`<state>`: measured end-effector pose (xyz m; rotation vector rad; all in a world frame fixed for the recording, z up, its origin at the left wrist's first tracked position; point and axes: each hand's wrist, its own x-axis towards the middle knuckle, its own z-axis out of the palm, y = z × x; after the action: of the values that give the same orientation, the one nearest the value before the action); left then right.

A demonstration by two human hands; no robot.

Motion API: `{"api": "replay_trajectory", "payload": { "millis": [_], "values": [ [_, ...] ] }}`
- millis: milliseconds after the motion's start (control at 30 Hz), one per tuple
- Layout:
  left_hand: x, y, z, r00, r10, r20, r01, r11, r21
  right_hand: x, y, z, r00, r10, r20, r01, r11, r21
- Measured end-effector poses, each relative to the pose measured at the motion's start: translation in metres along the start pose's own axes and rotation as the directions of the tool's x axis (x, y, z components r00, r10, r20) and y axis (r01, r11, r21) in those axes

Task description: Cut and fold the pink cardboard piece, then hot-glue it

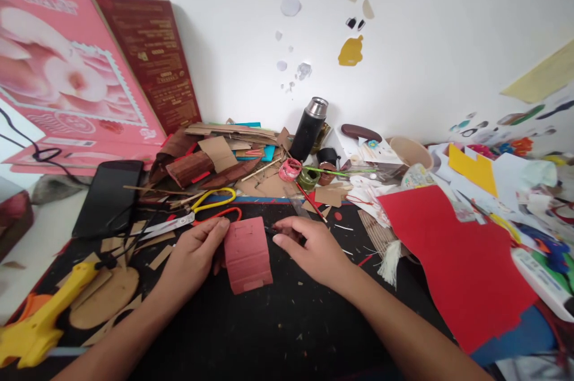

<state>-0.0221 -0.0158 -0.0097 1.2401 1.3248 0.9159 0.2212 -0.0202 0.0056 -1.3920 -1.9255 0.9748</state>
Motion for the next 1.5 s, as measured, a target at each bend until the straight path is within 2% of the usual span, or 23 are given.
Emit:
{"api": "replay_trajectory", "payload": {
  "millis": [133,233,300,433,567,633,867,1000,1133,1267,1367,1500],
  "values": [
    [-0.002,-0.001,0.001,1.000,-0.026,0.002,0.026,0.999,-0.027,0.005,-0.008,0.013,0.983,0.096,0.158,-0.147,0.926,0.349],
    [-0.001,-0.003,0.001,0.997,-0.024,-0.073,0.019,0.997,-0.075,0.011,-0.013,0.020,0.974,0.099,0.202,-0.188,0.853,0.488],
    [0.001,-0.004,0.001,0.993,-0.046,-0.112,0.028,0.988,-0.154,0.015,-0.016,0.024,0.975,0.078,0.206,-0.176,0.840,0.514],
    [0.003,-0.005,0.003,0.993,-0.078,-0.086,0.042,0.930,-0.364,0.025,-0.020,0.030,0.986,0.012,0.169,-0.089,0.885,0.458],
    [0.005,-0.006,0.003,0.996,-0.069,-0.065,0.019,0.819,-0.574,0.035,-0.014,0.038,0.994,0.027,0.103,-0.071,0.886,0.458],
    [0.005,-0.007,0.003,0.995,-0.085,-0.046,0.039,0.793,-0.608,0.037,-0.010,0.043,0.995,0.036,0.089,-0.073,0.884,0.462],
    [0.005,-0.014,0.004,0.991,-0.132,-0.036,0.087,0.811,-0.579,0.029,0.001,0.043,0.988,0.011,0.155,-0.088,0.861,0.501],
    [0.000,-0.016,0.007,0.992,-0.122,0.011,0.108,0.827,-0.551,0.026,0.005,0.036,0.990,0.001,0.142,-0.073,0.863,0.500],
    [-0.002,-0.015,0.002,0.993,-0.071,0.095,0.106,0.892,-0.440,0.026,0.008,0.028,0.985,-0.009,0.175,-0.074,0.884,0.462],
    [0.000,-0.011,-0.009,0.997,-0.033,0.072,0.054,0.952,-0.300,0.027,0.011,0.021,0.977,-0.042,0.208,-0.054,0.900,0.433],
    [0.001,-0.009,-0.014,0.994,-0.060,0.093,0.078,0.976,-0.201,0.026,0.012,0.020,0.973,-0.057,0.225,-0.040,0.913,0.405],
    [0.001,-0.008,-0.012,0.984,-0.130,0.122,0.161,0.941,-0.298,0.028,0.013,0.020,0.979,-0.057,0.195,-0.033,0.901,0.433]
  ]
}}
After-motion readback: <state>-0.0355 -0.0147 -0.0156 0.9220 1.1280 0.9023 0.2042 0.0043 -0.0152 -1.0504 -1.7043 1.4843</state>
